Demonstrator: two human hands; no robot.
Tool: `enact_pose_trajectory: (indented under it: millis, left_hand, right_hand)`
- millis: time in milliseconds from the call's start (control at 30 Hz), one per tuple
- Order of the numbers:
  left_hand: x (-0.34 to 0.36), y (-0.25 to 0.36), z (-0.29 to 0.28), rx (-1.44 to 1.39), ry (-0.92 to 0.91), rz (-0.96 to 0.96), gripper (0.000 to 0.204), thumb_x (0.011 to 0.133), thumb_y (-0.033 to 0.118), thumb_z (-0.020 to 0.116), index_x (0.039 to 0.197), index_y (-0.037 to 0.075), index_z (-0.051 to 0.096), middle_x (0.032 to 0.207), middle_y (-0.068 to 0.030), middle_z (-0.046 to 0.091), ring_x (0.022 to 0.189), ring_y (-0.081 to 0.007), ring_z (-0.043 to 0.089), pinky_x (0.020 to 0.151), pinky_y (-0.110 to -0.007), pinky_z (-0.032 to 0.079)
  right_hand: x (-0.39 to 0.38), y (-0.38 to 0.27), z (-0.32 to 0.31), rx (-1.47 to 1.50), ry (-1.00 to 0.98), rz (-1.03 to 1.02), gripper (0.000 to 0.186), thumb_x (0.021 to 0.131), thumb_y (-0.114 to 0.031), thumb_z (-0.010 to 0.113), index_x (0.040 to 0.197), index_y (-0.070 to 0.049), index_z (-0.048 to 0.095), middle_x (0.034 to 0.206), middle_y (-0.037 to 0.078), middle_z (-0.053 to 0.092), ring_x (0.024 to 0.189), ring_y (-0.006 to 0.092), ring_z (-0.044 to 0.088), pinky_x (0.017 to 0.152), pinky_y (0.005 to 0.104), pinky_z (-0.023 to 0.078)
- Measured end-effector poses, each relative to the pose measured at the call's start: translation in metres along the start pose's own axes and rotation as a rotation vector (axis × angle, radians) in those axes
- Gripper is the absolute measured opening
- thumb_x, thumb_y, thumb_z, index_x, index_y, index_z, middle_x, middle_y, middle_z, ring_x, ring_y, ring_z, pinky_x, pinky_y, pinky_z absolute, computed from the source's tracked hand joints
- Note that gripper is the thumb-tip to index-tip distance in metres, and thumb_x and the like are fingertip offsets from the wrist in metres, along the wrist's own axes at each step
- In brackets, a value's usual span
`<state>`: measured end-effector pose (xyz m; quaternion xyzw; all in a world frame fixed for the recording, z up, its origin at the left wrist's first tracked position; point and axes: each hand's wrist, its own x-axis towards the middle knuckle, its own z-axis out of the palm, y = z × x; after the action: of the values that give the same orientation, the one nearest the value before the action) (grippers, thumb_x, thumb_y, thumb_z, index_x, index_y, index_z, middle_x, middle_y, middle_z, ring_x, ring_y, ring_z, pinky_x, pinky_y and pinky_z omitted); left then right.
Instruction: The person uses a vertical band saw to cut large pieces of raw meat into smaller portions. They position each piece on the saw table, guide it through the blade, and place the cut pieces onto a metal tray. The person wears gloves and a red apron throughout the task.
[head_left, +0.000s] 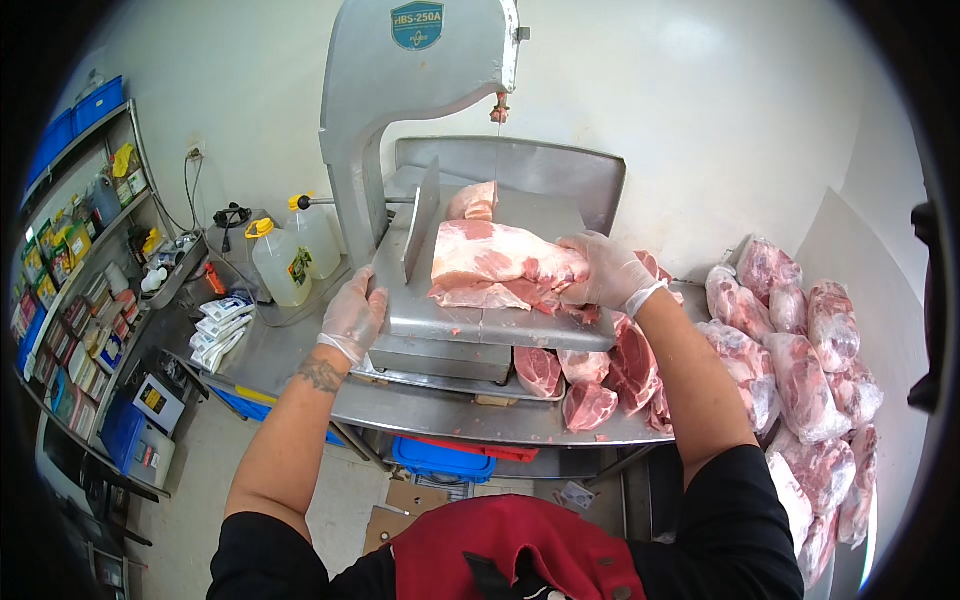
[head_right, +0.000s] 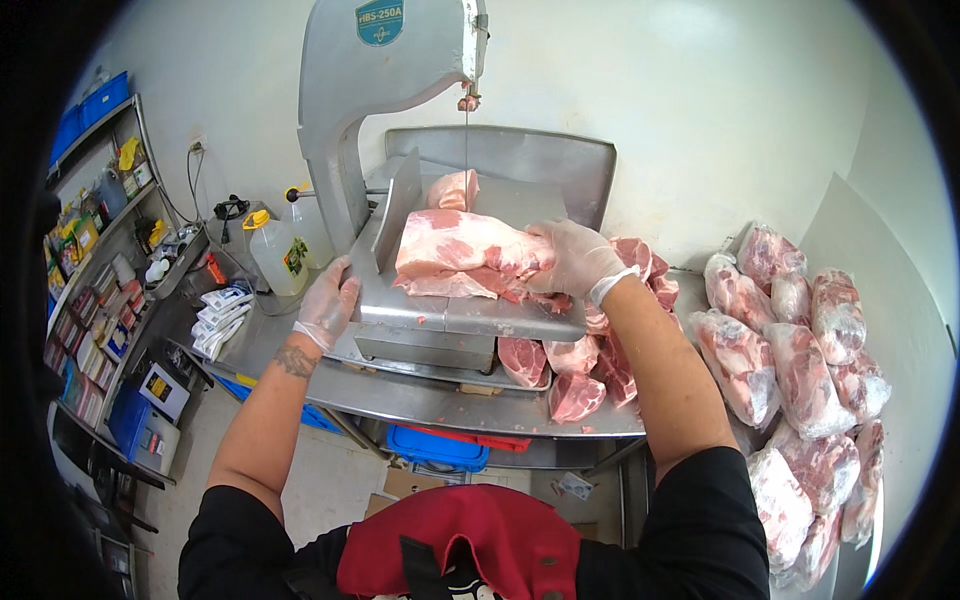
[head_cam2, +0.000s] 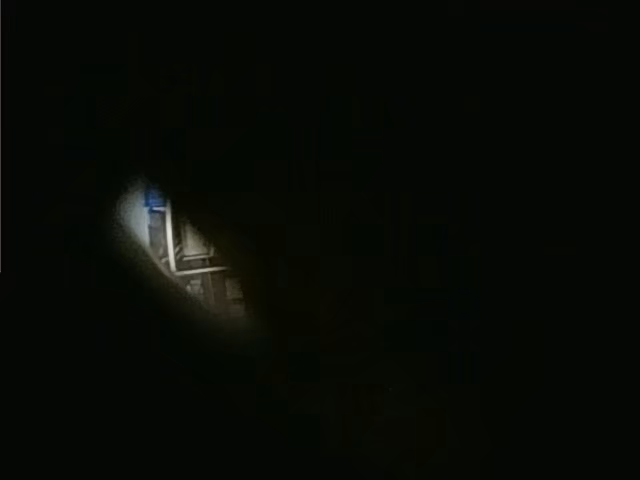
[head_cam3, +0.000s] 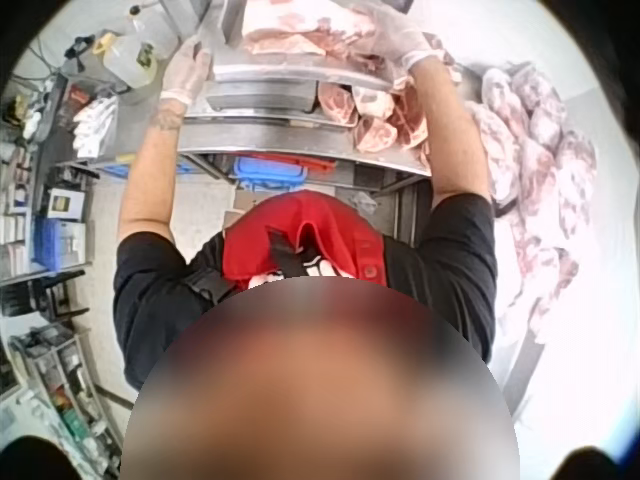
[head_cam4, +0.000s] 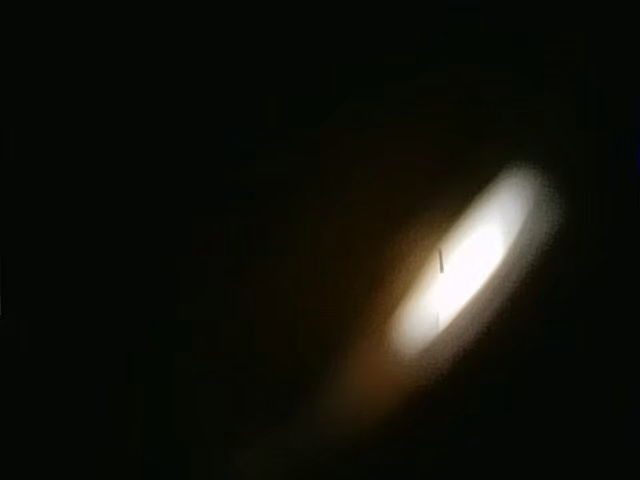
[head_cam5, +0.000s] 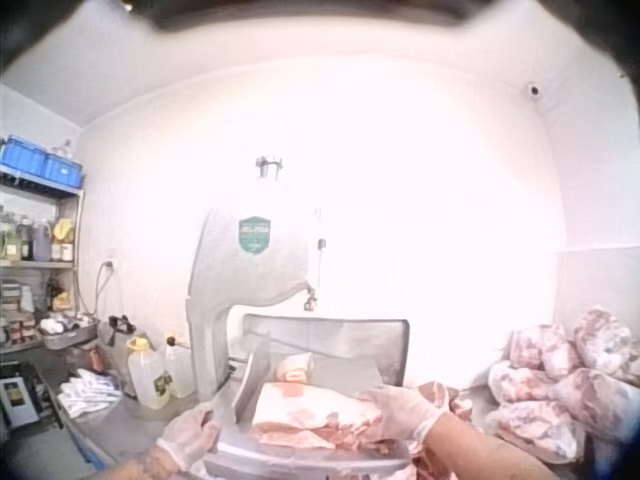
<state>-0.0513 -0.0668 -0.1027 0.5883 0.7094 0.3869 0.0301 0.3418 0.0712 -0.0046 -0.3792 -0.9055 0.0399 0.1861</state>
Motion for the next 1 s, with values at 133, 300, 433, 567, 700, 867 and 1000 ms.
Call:
enact_pose_trajectory:
  millis: [133, 300, 433, 567, 700, 867, 1000]
  left_hand:
    - [0.004, -0.007, 0.004, 0.013, 0.004, 0.035, 0.054, 0.105, 0.026, 0.057, 0.151, -0.001, 0.054, 0.132, -0.0293, 0.069, 0.124, -0.0454, 0.066, 0.108, -0.048, 0.050]
    - [0.003, -0.007, 0.006, 0.074, 0.032, 0.009, 0.057, 0.105, 0.029, 0.055, 0.153, -0.001, 0.055, 0.130, -0.0308, 0.070, 0.122, -0.0465, 0.066, 0.107, -0.050, 0.051]
    - [0.001, -0.005, 0.006, 0.092, 0.037, -0.009, 0.056, 0.104, 0.028, 0.054, 0.152, -0.001, 0.056, 0.132, -0.0307, 0.069, 0.122, -0.0459, 0.066, 0.108, -0.050, 0.051]
    - [0.001, -0.003, 0.005, 0.106, 0.047, 0.011, 0.057, 0.104, 0.029, 0.054, 0.152, -0.001, 0.056, 0.132, -0.0299, 0.070, 0.122, -0.0451, 0.067, 0.108, -0.049, 0.051]
    - [-0.001, -0.002, 0.003, 0.119, 0.039, 0.012, 0.056, 0.105, 0.029, 0.053, 0.152, -0.001, 0.057, 0.132, -0.0295, 0.070, 0.122, -0.0444, 0.067, 0.108, -0.049, 0.051]
    - [-0.001, 0.000, 0.003, 0.126, 0.049, 0.006, 0.056, 0.105, 0.030, 0.053, 0.152, -0.001, 0.057, 0.132, -0.0290, 0.070, 0.122, -0.0443, 0.067, 0.108, -0.049, 0.051]
    - [-0.001, -0.001, 0.003, 0.133, 0.042, -0.005, 0.055, 0.105, 0.030, 0.053, 0.151, 0.001, 0.058, 0.132, -0.0280, 0.071, 0.122, -0.0442, 0.068, 0.107, -0.049, 0.052]
  right_hand:
    - [0.008, 0.007, 0.002, 0.002, 0.021, -0.022, 0.083, 0.070, -0.037, 0.088, 0.142, -0.002, 0.065, 0.131, 0.025, 0.070, 0.123, 0.0405, 0.067, 0.109, 0.0430, 0.053]
    - [0.015, 0.013, 0.003, 0.023, 0.028, -0.006, 0.080, 0.069, -0.034, 0.088, 0.140, -0.002, 0.067, 0.130, 0.024, 0.070, 0.123, 0.0400, 0.067, 0.108, 0.0429, 0.053]
    - [0.018, 0.014, 0.003, 0.027, 0.005, 0.031, 0.080, 0.069, -0.030, 0.091, 0.140, -0.002, 0.066, 0.132, 0.022, 0.068, 0.125, 0.0391, 0.066, 0.110, 0.0428, 0.053]
    - [0.020, 0.015, 0.003, 0.004, 0.017, 0.015, 0.081, 0.069, -0.031, 0.091, 0.140, -0.002, 0.066, 0.133, 0.022, 0.068, 0.124, 0.0395, 0.066, 0.110, 0.0427, 0.052]
    - [0.025, 0.019, 0.005, -0.037, 0.033, 0.008, 0.082, 0.070, -0.039, 0.088, 0.142, -0.004, 0.066, 0.134, 0.023, 0.069, 0.126, 0.0389, 0.066, 0.112, 0.0422, 0.051]
    - [0.036, 0.020, 0.006, -0.074, 0.026, 0.062, 0.083, 0.072, -0.041, 0.089, 0.143, -0.005, 0.066, 0.138, 0.021, 0.068, 0.128, 0.0373, 0.065, 0.112, 0.0413, 0.052]
    - [0.044, 0.020, 0.004, -0.063, 0.002, 0.114, 0.083, 0.073, -0.040, 0.088, 0.145, -0.007, 0.065, 0.142, 0.019, 0.067, 0.131, 0.0360, 0.065, 0.114, 0.0401, 0.051]
